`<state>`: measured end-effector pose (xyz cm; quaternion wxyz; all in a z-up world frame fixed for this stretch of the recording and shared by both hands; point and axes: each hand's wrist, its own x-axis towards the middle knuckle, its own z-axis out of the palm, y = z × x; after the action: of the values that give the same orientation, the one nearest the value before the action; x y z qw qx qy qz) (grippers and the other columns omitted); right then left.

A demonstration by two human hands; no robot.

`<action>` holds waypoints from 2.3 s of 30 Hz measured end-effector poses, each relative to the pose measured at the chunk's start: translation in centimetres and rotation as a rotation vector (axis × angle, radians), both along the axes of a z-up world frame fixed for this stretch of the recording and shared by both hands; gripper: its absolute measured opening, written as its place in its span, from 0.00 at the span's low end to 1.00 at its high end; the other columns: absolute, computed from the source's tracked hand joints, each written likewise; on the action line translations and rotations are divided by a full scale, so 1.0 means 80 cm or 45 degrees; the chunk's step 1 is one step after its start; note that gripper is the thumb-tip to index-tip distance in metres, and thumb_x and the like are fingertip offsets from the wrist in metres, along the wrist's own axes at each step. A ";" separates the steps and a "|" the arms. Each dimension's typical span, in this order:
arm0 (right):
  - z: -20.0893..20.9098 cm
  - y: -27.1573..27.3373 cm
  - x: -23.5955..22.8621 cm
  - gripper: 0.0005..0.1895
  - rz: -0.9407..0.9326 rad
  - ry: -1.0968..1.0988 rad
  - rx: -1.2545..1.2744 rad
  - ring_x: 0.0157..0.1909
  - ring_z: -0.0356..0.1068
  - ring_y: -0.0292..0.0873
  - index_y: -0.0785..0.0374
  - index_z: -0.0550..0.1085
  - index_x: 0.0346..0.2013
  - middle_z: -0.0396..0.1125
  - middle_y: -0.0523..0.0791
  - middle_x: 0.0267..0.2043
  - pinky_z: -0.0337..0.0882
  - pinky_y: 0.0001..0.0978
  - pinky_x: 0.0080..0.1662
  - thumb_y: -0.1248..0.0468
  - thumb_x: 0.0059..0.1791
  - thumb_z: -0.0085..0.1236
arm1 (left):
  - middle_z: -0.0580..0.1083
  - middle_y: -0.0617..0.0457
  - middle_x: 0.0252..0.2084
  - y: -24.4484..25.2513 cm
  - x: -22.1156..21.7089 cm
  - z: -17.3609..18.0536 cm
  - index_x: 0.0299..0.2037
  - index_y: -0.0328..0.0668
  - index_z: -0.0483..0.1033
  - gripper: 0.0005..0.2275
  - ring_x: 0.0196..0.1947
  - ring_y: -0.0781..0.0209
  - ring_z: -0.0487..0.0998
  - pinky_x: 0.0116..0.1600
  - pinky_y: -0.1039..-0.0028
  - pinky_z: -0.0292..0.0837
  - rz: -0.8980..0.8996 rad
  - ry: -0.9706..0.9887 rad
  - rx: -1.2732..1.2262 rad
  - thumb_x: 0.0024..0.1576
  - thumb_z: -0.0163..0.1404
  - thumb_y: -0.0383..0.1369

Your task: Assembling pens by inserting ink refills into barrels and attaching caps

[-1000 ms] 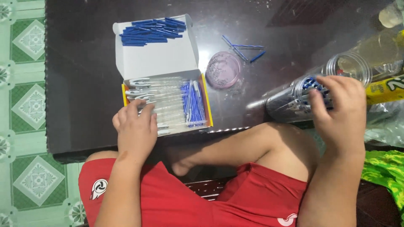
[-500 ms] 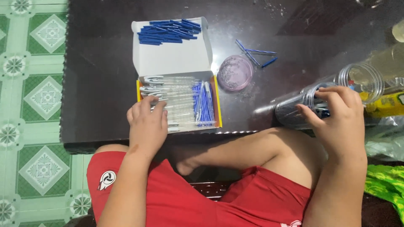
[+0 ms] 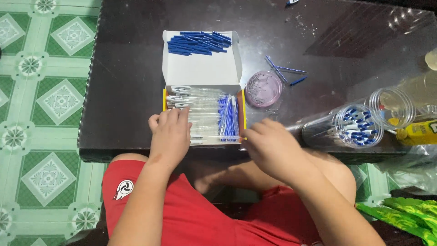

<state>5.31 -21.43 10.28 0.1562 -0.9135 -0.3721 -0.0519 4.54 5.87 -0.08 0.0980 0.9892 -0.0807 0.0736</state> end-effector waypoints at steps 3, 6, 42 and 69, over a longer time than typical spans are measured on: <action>-0.052 0.027 0.035 0.05 -0.033 0.106 -0.352 0.33 0.74 0.51 0.59 0.79 0.33 0.73 0.47 0.28 0.71 0.42 0.36 0.66 0.44 0.57 | 0.74 0.48 0.44 -0.003 0.001 0.012 0.69 0.43 0.64 0.22 0.51 0.50 0.74 0.58 0.50 0.56 0.033 -0.003 -0.071 0.65 0.48 0.35; -0.073 0.051 0.059 0.06 -0.079 0.031 -0.524 0.36 0.73 0.49 0.58 0.81 0.32 0.74 0.47 0.32 0.69 0.39 0.39 0.65 0.43 0.59 | 0.75 0.47 0.42 -0.001 0.001 0.031 0.70 0.40 0.61 0.24 0.46 0.49 0.77 0.55 0.51 0.58 0.047 -0.032 -0.334 0.64 0.50 0.34; -0.102 -0.077 0.110 0.13 -0.727 0.509 -0.476 0.44 0.79 0.54 0.56 0.82 0.48 0.75 0.51 0.38 0.78 0.44 0.45 0.65 0.49 0.58 | 0.75 0.36 0.40 -0.021 0.016 -0.014 0.70 0.43 0.58 0.18 0.23 0.60 0.74 0.20 0.78 0.71 0.209 0.403 -2.429 0.69 0.33 0.28; -0.049 -0.051 0.095 0.13 -0.885 0.813 -0.212 0.51 0.74 0.63 0.66 0.78 0.46 0.73 0.59 0.42 0.72 0.53 0.51 0.61 0.50 0.59 | 0.69 0.36 0.23 -0.041 -0.005 -0.002 0.57 0.37 0.69 0.12 0.08 0.65 0.61 0.12 0.81 0.60 0.032 0.859 -2.694 0.67 0.42 0.32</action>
<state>12.88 -25.55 6.39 0.1624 -0.9635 0.0190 0.2121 4.11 2.58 -0.24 0.9090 0.3767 0.0636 -0.1665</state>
